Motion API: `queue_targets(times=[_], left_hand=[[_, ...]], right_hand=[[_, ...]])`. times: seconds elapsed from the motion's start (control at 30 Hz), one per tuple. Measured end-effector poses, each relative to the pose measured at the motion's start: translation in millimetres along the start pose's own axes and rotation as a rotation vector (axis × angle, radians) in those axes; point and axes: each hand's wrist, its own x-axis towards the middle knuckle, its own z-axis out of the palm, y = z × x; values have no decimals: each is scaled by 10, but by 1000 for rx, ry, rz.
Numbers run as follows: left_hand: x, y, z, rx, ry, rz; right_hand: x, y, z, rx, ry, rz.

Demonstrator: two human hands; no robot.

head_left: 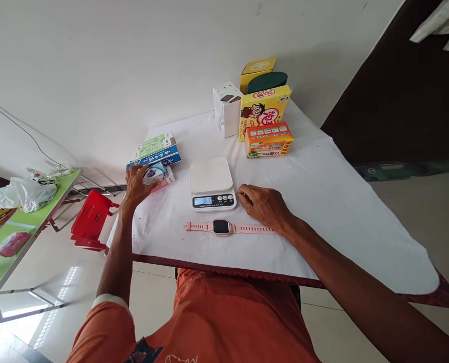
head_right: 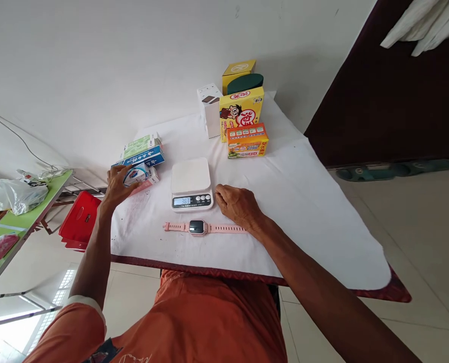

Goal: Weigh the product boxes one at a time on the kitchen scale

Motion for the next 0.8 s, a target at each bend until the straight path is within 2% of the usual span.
queue_targets(times=[0.1,0.17,0.23,0.37,0.5,0.57,0.63,0.73,0.8], left_hand=[[83,292,-38,-17,52,89],[229,604,-3,-49,52,212],[430,983,102,-83,4,343],[891,1749,497,-119,-164,541],[1235,2323,971,-100,-323,529],[1315,2521,1141,-73,-361,480],[1353,2659,1225,-80,-321,429],[1411,2752,1217,-146,-161,382],[1467,2755,1189,-147,-154,382]], right_hand=[[4,-42,-42,-12,-23,8],[10,-68,-70,-29,-47,25],[17,-90,-96,-40,-72,46],[35,-126,-150,-46,-112,62],[54,-167,-209,-60,-181,70],[58,-186,-238,-76,-214,62],[56,-199,-267,-90,-235,47],[52,-208,-303,-89,-256,26],[50,-208,-321,-87,-271,12]])
